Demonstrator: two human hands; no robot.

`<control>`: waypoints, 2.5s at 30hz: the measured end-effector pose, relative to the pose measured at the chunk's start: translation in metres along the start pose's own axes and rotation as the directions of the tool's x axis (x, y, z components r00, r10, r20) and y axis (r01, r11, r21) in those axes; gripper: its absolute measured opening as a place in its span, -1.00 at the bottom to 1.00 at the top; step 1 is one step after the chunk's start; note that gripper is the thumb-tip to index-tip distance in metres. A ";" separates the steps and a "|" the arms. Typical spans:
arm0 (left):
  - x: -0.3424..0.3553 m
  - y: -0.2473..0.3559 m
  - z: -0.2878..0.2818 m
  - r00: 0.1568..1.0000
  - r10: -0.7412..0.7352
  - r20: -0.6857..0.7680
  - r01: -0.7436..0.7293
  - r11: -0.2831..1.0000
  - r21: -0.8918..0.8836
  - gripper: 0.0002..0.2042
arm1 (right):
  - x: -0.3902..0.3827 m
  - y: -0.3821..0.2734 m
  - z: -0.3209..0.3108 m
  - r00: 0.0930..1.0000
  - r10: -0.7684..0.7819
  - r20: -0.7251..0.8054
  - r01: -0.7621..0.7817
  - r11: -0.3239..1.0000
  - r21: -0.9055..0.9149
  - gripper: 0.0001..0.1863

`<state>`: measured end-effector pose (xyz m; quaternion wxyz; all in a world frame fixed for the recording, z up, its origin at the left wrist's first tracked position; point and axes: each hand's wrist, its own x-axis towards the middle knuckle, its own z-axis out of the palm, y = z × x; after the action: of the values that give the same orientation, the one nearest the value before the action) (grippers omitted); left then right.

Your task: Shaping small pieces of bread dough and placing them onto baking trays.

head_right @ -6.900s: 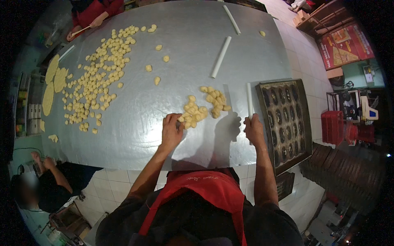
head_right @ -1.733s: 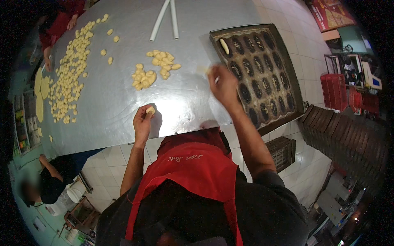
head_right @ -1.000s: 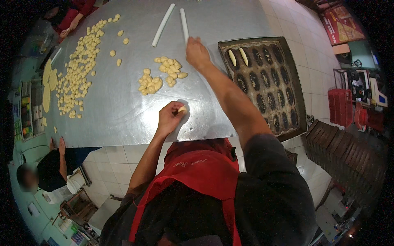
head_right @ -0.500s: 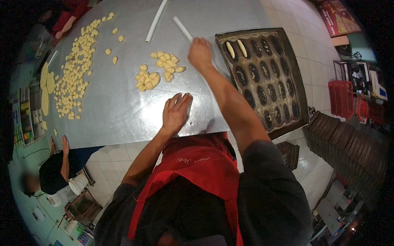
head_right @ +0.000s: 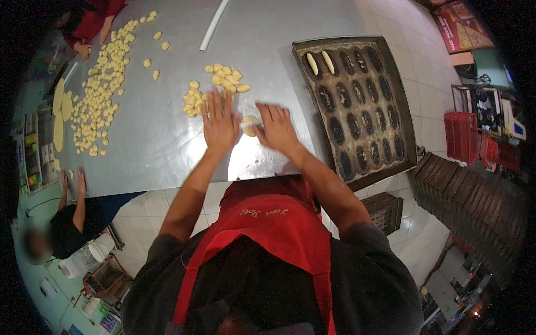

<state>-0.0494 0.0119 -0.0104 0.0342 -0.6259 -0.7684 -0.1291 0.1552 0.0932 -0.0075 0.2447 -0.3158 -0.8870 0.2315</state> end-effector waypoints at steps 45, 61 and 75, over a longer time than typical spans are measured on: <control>-0.045 -0.149 -0.030 0.810 -0.577 0.102 0.556 0.701 -0.446 -0.73 | -0.052 -0.028 -0.005 0.983 0.141 0.120 -0.143 0.990 0.010 -0.80; -0.102 -0.052 -0.037 0.755 -0.644 -0.122 0.509 0.693 -0.510 -0.56 | 0.056 0.148 -0.144 0.884 0.264 -0.386 -0.409 0.837 -0.364 -0.63; -0.477 0.045 -0.115 0.433 -0.895 -0.107 0.725 0.416 -0.549 -0.62 | -0.160 -0.241 0.074 0.378 -0.591 0.712 0.303 0.806 0.509 -0.68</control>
<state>0.0835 -0.4626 0.0056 -0.0207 -0.1137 -0.9039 -0.4118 0.1135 -0.2000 0.0255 -0.1206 0.1337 -0.8954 0.4073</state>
